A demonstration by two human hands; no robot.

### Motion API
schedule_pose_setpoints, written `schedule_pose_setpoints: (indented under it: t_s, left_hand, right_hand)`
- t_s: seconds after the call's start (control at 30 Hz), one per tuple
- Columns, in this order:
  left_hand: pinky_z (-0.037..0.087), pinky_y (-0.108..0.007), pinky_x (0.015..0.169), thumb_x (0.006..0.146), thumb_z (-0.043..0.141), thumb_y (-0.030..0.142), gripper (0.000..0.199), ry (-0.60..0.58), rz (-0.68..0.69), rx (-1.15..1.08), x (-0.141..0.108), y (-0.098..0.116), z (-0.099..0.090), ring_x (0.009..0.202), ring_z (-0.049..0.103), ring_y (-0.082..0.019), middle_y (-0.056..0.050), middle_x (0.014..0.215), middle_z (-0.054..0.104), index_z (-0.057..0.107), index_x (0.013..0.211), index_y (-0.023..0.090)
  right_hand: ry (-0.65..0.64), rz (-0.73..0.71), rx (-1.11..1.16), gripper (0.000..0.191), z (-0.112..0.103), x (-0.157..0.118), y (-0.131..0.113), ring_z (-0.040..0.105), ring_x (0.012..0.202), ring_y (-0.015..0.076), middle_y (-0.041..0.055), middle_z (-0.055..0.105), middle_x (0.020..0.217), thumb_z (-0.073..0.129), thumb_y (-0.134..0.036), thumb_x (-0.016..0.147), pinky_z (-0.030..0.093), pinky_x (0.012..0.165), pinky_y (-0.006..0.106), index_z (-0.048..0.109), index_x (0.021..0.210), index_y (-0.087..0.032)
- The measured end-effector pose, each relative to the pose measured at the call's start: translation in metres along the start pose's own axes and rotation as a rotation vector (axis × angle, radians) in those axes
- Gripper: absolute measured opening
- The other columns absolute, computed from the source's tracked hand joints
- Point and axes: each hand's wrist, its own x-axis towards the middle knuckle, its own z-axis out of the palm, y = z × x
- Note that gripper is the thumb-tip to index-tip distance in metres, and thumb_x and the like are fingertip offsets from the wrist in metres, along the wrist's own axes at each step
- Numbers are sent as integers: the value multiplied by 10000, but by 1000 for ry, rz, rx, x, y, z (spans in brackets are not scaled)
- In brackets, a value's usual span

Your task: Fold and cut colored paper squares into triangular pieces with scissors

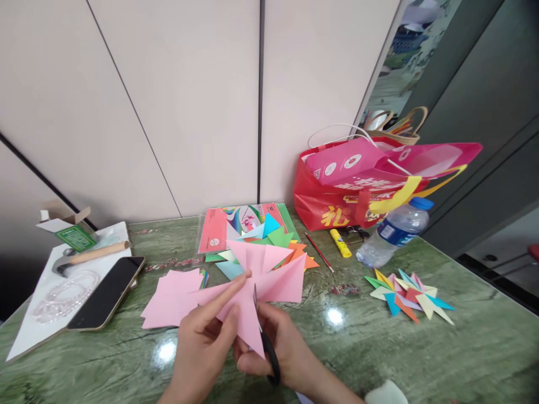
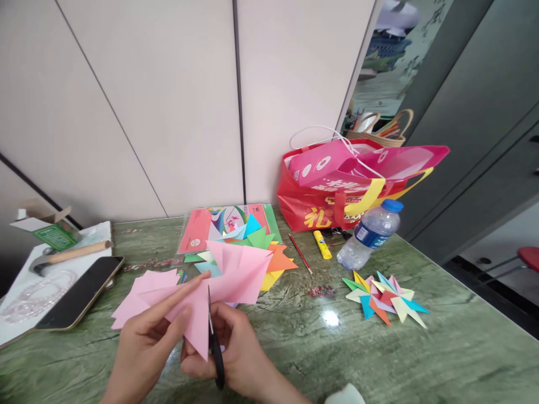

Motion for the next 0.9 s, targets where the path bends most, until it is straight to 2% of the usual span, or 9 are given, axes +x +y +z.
schedule_pose_setpoints:
  t_s: [0.1,0.2,0.37,0.43,0.53,0.67,0.77,0.9]
  left_hand:
    - [461,-173,363,722,603,232,313,-6,-12,3,0,-1,1,350,518,-70,-21,848,744,694,1022,239]
    - [453,-168,363,718,605,228,323,-10,-20,-6,-1,-1,1,347,513,-68,-5,758,738,691,1029,233]
    - [444,-158,369,730,595,223,341,-36,-27,25,-1,-1,0,343,501,-79,34,514,664,676,1062,222]
    - [454,-162,371,736,588,225,343,-44,-20,42,0,-2,-1,343,508,-84,31,516,670,671,1069,222]
    - [477,-178,375,732,588,232,344,-74,14,58,1,-3,-2,359,540,-89,-10,709,738,673,1065,227]
    - [476,-171,376,716,603,216,323,-5,14,40,0,-3,0,360,543,-73,-23,897,739,692,1026,241]
    - [468,-158,380,715,603,196,317,20,15,21,0,-4,0,361,540,-66,-4,836,744,698,1012,250]
    - [461,-157,366,731,589,206,341,-60,22,33,1,-6,-2,343,533,-83,25,560,696,677,1060,230]
  right_hand:
    - [7,7,-8,396,0,-1,0,430,565,99,-24,522,641,792,-327,570,373,564,229,505,780,-151]
    - [7,-4,0,396,-1,0,-1,426,561,97,-27,515,635,784,-330,579,367,557,226,500,788,-150]
    - [20,-6,-20,408,0,1,-3,422,550,96,-28,513,626,785,-358,570,368,553,228,498,775,-152]
    - [28,-5,-27,421,1,1,-5,411,544,94,-33,508,621,796,-367,546,364,545,223,499,757,-157]
    - [32,-8,-21,425,2,0,-5,400,546,93,-40,497,621,808,-355,522,357,539,218,499,743,-163]
    - [36,7,-15,396,0,0,-2,417,558,97,-36,506,636,792,-334,555,348,548,221,507,770,-163]
    - [45,15,-13,409,-1,0,0,412,551,94,-37,513,633,811,-304,530,342,546,219,512,769,-159]
    - [43,8,13,404,0,0,2,421,549,94,-39,513,621,812,-285,534,350,549,220,510,769,-157]
